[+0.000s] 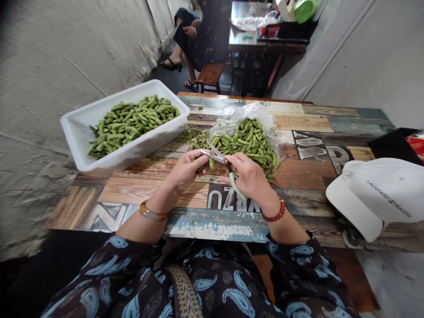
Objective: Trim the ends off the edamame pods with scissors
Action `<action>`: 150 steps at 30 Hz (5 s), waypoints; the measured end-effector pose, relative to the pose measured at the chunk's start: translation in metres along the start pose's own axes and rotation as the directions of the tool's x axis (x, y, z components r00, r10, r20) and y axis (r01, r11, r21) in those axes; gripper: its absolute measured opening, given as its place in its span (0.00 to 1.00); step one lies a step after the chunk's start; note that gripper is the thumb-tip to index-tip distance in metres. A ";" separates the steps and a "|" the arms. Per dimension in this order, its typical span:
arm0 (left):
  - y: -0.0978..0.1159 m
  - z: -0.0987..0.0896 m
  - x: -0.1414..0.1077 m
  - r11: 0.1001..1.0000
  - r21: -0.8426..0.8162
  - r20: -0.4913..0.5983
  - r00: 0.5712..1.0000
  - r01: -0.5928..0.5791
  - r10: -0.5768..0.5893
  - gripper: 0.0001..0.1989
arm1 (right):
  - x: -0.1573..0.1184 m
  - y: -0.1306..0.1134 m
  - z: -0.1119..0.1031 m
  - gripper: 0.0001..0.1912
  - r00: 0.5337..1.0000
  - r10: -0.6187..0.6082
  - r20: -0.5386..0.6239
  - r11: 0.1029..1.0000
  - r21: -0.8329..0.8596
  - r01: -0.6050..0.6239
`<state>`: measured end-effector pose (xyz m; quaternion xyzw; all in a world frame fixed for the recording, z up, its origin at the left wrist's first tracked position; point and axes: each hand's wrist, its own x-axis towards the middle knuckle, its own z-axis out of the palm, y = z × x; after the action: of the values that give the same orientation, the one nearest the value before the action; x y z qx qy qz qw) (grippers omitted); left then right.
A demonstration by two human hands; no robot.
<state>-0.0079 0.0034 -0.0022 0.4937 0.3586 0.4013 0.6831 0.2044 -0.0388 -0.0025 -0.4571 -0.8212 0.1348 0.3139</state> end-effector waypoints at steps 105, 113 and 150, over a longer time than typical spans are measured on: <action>0.003 0.007 -0.001 0.964 -0.263 -0.130 0.989 0.038 -0.075 0.20 | -0.001 -0.004 0.005 0.24 1.000 0.022 0.018 0.997 -0.075 -0.021; -0.004 0.006 0.000 0.974 -0.226 -0.115 0.992 0.015 -0.042 0.18 | -0.001 -0.006 0.004 0.25 0.999 0.012 0.034 0.999 -0.041 -0.011; 0.002 0.004 0.001 0.923 -0.372 -0.031 0.993 0.093 -0.113 0.17 | -0.004 0.006 0.006 0.23 0.992 0.053 -0.113 0.995 -0.074 -0.062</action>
<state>-0.0041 0.0030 0.0006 0.3258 0.3197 0.4379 0.7745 0.2059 -0.0386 -0.0115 -0.4993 -0.7935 0.0864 0.3371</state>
